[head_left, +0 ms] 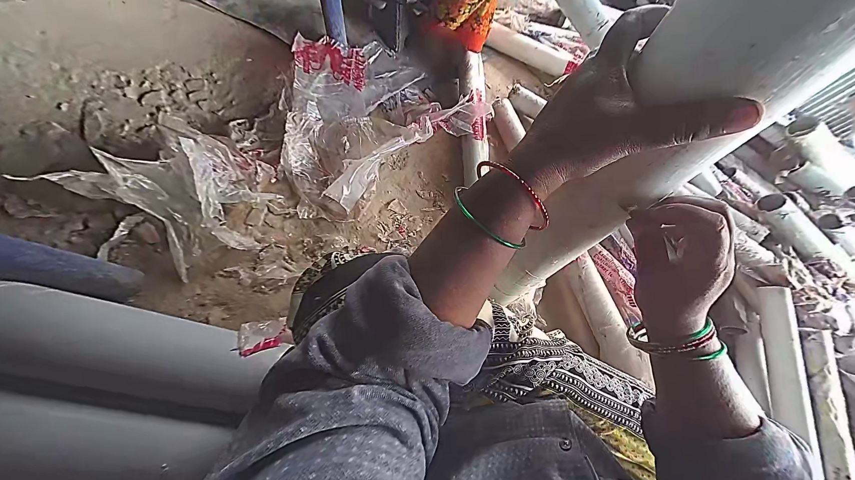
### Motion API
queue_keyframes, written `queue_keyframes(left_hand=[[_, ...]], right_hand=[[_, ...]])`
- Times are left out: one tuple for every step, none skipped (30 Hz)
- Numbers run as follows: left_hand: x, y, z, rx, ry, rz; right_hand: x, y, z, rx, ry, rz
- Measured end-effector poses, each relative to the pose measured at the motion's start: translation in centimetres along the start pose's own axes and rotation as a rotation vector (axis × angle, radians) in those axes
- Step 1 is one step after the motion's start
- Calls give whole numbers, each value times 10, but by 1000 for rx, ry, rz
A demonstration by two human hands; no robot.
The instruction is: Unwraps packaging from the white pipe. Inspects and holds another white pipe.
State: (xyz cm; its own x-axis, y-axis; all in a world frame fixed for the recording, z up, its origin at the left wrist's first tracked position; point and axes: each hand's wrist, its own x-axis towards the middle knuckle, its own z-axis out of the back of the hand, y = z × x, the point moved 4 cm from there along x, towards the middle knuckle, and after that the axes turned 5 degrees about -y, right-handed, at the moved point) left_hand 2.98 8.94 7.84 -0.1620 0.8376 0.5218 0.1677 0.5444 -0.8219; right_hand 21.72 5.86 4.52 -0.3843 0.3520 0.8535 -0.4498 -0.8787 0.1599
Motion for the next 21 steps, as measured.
queue_keyframes(left_hand=[[0, 0, 0, -6, 4, 4], [-1, 0, -2, -20, 4, -4], [-2, 1, -3, -47, 4, -8], [-3, 1, -5, -75, -2, -11], [-4, 1, -6, -93, -11, -14], [-4, 2, -6, -93, -19, -12], [-4, 3, -6, -87, -24, -18], [-3, 5, -6, -85, -34, -31], [-3, 5, -6, -92, -42, -43], [-2, 6, -6, -97, -50, -48], [-2, 6, -5, -88, -61, -48], [-2, 6, -4, -60, -76, -47], [-1, 5, -2, -32, -88, -44], [0, 5, 0, -10, -101, -46], [0, 6, 1, -3, -112, -53], [-1, 6, 2, -6, -120, -55], [-1, 6, 1, -19, -127, -53], [0, 5, 1, -28, -132, -50], [0, 4, 0, -25, -136, -46], [-1, 4, 0, -13, -135, -41], [-2, 3, 0, 10, -135, -39]], right_hand=[[2, 3, -1, -19, -9, 21], [2, 5, -1, -43, -19, 42], [0, 6, -1, -72, -27, 63], [-4, 6, -2, -96, -28, 86], [-9, 6, -4, -114, -21, 103], [-16, 6, -6, -126, -10, 111], [-24, 5, -9, -140, 4, 119], [-34, 2, -13, -142, 27, 123], [-45, -1, -18, -143, 72, 114], [-57, -4, -23, -144, 120, 95], [-67, -6, -26, -145, 166, 79], [-72, -7, -28, -142, 191, 72], [-72, -7, -27, -121, 192, 61], [-67, -5, -23, -90, 160, 46], [-58, -3, -17, -63, 112, 38], [-46, 0, -11, -49, 67, 43], [-33, 3, -6, -50, 28, 55], [-20, 3, -3, -61, -4, 71], [-12, 2, -2, -68, -17, 81], [-9, -1, -4, -68, -22, 87], [-10, -3, -7, -64, -19, 87]])
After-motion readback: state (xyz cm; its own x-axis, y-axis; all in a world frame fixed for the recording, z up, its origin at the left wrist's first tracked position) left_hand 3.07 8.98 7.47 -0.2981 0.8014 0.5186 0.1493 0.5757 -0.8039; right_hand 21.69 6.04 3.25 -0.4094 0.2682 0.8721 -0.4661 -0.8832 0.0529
